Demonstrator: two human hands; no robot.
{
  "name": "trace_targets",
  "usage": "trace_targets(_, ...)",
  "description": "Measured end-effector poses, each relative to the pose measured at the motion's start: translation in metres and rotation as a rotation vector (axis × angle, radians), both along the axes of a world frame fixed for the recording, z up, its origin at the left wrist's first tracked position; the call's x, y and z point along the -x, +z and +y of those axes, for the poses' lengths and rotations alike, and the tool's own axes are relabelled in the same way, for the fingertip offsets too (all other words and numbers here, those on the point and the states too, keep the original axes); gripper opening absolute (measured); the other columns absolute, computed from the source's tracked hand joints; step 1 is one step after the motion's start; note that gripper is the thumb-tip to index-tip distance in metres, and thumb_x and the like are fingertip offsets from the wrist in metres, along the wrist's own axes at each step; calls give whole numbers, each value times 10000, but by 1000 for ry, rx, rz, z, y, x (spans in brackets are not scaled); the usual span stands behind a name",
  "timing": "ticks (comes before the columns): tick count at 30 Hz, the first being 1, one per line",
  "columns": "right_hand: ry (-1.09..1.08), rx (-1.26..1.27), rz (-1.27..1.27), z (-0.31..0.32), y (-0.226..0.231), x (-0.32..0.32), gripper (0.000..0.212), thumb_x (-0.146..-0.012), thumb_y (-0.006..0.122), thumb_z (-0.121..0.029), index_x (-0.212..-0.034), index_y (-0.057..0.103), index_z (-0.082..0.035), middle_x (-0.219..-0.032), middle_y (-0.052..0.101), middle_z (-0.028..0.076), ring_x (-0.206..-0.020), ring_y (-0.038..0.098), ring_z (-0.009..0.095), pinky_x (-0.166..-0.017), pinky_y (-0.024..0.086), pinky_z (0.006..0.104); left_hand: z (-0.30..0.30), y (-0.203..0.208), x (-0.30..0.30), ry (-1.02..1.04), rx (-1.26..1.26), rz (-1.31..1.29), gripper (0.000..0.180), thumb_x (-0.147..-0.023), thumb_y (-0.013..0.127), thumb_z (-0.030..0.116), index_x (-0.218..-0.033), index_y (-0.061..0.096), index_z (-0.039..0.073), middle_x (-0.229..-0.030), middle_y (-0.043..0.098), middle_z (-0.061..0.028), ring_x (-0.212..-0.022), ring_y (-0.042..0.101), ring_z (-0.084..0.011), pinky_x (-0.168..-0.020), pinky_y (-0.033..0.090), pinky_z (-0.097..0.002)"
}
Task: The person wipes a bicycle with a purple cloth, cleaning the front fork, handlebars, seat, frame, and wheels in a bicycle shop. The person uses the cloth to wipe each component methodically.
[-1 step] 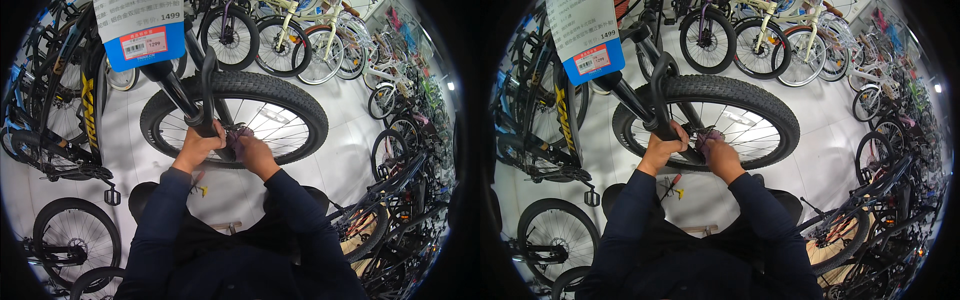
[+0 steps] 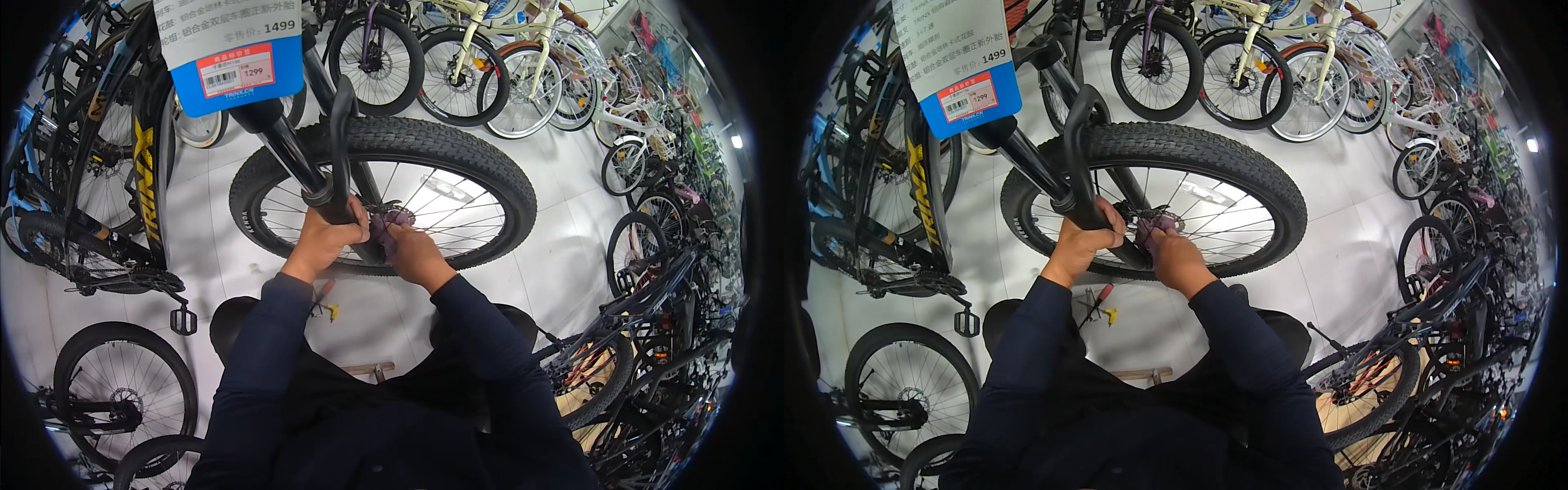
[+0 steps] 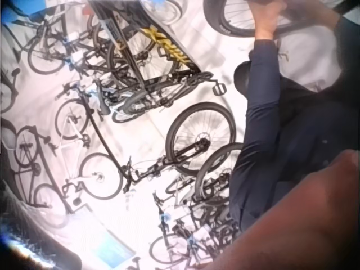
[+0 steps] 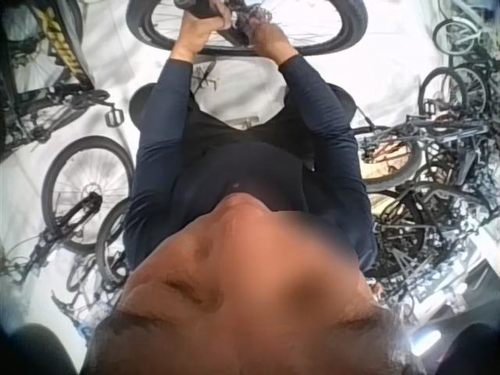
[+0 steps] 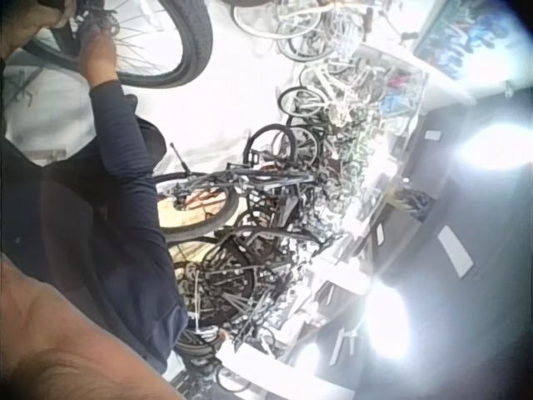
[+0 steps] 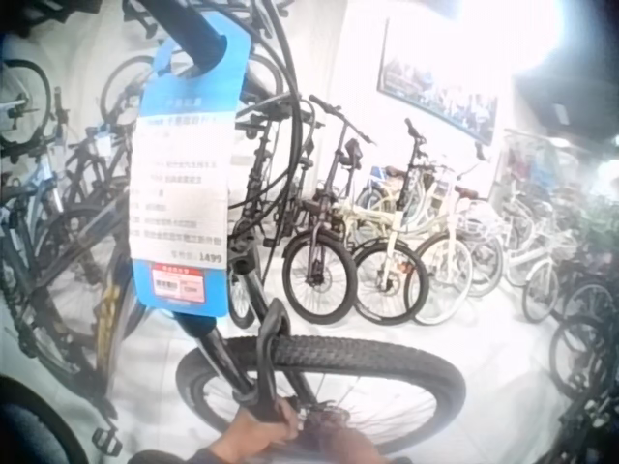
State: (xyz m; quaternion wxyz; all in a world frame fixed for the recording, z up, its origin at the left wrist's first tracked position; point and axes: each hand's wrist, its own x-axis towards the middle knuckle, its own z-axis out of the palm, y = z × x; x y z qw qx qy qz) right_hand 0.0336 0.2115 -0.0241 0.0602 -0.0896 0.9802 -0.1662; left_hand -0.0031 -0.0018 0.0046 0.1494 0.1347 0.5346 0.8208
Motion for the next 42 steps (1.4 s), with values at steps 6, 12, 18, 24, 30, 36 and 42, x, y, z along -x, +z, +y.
trace_targets(6, 338, -106, -433, 5, -5, 41, 584, -816, 700, -69, -1392, 606, -97, -1175, 728, 162, -1126, 687, 348, -931, 568, 433, -1, 1, -4, -1, -4, -16, 279, -665, 640, -99, -892, 568, 46, -794, 603, -60, -824, 615, -212, -798, 522, -355)
trace_targets(12, 43, -61, -660, -12, -7, 51, 445, -860, 695, -71, -1303, 655, -82, -1095, 749, 151, -1054, 730, 318, -873, 601, 441, 1, 3, -2, 0, 5, -1, 276, -662, 656, -82, -887, 567, 50, -787, 609, -61, -827, 622, -216, -808, 525, -359)
trace_targets(18, 69, -287, -313, -14, -17, 40, 285, -958, 612, -225, -1084, 757, -14, -1104, 758, 180, -1045, 746, 281, -851, 599, 461, 0, 1, -3, 25, -13, -10, 277, -668, 650, -96, -891, 570, 48, -789, 611, -59, -821, 626, -214, -789, 521, -354)
trace_targets(24, 126, -399, -406, -16, -21, 45, 254, -942, 645, -226, -1131, 777, -118, -1104, 769, 131, -1036, 741, 319, -874, 588, 431, 0, 1, -4, 8, 0, -18, 273, -668, 646, -90, -890, 572, 50, -789, 612, -62, -814, 623, -214, -776, 517, -345)
trace_targets(30, 451, -547, -377, -9, -22, 58, 292, -854, 743, -178, -1143, 771, -142, -1020, 780, 106, -1009, 742, 303, -842, 576, 424, 1, 4, -3, 21, 3, 11, 265, -667, 639, -78, -889, 570, 49, -778, 612, -68, -795, 617, -219, -765, 513, -351)
trace_targets(36, 246, -61, -248, -2, -24, 45, 516, -795, 725, -112, -1306, 716, -181, -1063, 769, 98, -981, 744, 298, -845, 590, 428, 1, 3, -3, 10, -26, -7, 254, -668, 611, -76, -885, 560, 46, -769, 604, -66, -763, 603, -213, -775, 513, -357)
trace_targets(42, 181, -156, -606, -10, -5, 55, 407, -940, 555, -93, -1292, 709, -226, -1036, 778, 119, -969, 759, 300, -836, 599, 428, 2, 3, -2, 1, -53, -15, 258, -670, 617, -85, -883, 560, 49, -769, 596, -58, -767, 601, -209, -797, 514, -361)
